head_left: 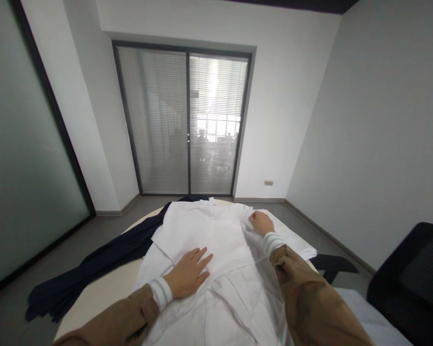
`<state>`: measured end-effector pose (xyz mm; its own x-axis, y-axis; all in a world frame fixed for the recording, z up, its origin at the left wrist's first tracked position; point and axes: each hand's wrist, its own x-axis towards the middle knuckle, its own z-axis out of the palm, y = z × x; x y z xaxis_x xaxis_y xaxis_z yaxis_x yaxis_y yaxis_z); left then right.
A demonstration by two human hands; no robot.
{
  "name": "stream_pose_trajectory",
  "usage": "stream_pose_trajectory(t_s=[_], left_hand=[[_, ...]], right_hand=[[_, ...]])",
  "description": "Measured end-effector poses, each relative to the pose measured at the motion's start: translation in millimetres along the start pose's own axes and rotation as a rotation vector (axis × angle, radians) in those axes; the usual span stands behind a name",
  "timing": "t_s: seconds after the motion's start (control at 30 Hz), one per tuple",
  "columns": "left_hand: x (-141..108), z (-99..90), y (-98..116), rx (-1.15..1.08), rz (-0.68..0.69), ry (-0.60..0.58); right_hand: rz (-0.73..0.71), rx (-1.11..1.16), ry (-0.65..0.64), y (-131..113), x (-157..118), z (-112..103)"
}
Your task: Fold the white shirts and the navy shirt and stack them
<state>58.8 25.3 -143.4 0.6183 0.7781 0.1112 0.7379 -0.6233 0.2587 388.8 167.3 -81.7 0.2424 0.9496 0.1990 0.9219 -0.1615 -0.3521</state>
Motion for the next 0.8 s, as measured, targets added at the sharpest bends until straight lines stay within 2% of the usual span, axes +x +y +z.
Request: stream_pose_trajectory(t_s=[0.07, 0.17, 0.37, 0.5, 0.57, 0.67, 0.73, 0.8], left_hand=[[-6, 9.3, -3, -0.002, 0.009, 0.054], [-8, 11.3, -3, -0.028, 0.001, 0.083], [-16, -7.2, -4, -0.110, 0.003, -0.021], [-50, -15.6, -10, -0.157, -0.125, -0.057], [-73, -19.5, -12, -0.186, -0.149, -0.122], [-100, -28.1, -13, -0.259, -0.106, -0.235], [-107, -34.4, -16, -0.317, -0.083, -0.254], [-104, -38.8, -19, -0.356, -0.071, -0.237]], right_hand=[[0.029, 0.022, 0.056, 2, -1, -1], [0.047, 0.062, 0.123, 7, -1, -4], [-0.130, 0.122, 0.125, 10, -13, -4], [-0.234, 0.145, 0.146, -1, -43, -1], [-0.373, 0.209, 0.042, -9, -67, 2], [-0.703, 0.297, -0.222, -22, -109, 6], [-0.927, 0.338, -0.364, -30, -135, 5], [-1.035, 0.380, -0.431, -37, -155, 2]])
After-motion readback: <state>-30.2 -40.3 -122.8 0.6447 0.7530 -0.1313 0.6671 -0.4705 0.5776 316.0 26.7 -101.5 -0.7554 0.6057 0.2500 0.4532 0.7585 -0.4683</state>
